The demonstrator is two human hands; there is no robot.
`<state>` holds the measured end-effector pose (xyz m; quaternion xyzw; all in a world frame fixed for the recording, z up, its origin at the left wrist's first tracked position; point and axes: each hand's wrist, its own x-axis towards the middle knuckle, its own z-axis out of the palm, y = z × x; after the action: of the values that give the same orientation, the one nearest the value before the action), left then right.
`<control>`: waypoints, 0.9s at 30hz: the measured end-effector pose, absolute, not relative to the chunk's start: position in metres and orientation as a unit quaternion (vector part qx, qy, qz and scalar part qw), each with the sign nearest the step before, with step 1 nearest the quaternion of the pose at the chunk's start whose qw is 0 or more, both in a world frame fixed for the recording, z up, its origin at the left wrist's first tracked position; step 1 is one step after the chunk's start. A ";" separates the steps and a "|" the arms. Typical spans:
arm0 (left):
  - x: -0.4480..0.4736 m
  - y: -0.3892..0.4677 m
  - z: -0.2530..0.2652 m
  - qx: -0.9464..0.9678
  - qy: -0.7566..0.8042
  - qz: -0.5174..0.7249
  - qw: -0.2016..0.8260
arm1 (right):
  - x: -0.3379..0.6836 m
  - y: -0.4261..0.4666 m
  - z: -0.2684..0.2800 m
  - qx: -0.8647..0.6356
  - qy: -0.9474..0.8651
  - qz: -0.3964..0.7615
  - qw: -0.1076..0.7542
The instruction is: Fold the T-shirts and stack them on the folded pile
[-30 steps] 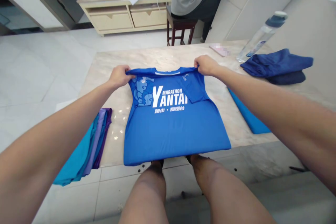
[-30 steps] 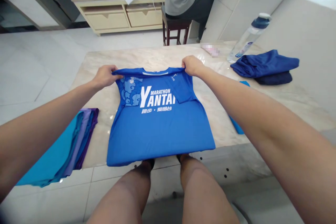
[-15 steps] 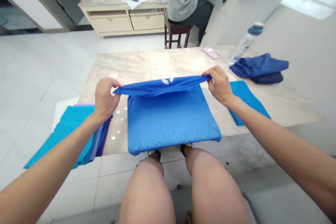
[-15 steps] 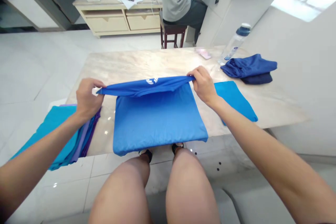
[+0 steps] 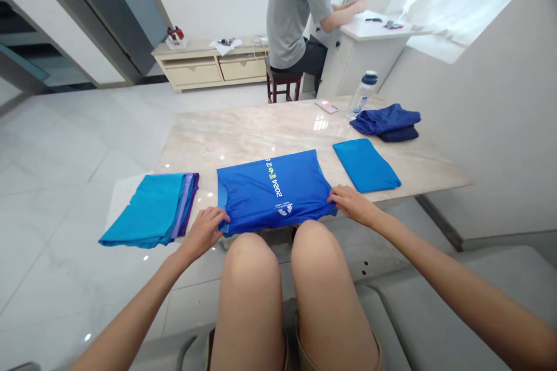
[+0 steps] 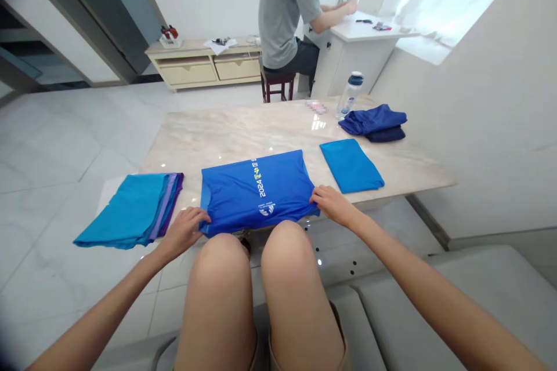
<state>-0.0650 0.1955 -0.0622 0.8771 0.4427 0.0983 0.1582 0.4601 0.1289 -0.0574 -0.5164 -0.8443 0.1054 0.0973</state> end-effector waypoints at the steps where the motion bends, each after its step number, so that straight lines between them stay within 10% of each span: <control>1: -0.071 0.194 -0.061 0.884 0.425 0.086 0.174 | 0.463 0.126 -0.057 -0.512 -0.845 0.126 0.091; 18: -0.018 0.343 -0.069 0.710 0.686 0.005 0.158 | 0.437 0.270 -0.096 -0.766 -0.624 0.114 0.100; 27: -0.006 0.364 -0.060 0.764 0.613 0.181 0.084 | 0.422 0.292 -0.092 -0.694 -0.667 0.033 0.270</control>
<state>-0.0062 0.3644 -0.0603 0.7645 0.6131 0.1806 0.0844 0.4216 0.2917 -0.0917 -0.6938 -0.6668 0.0325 0.2701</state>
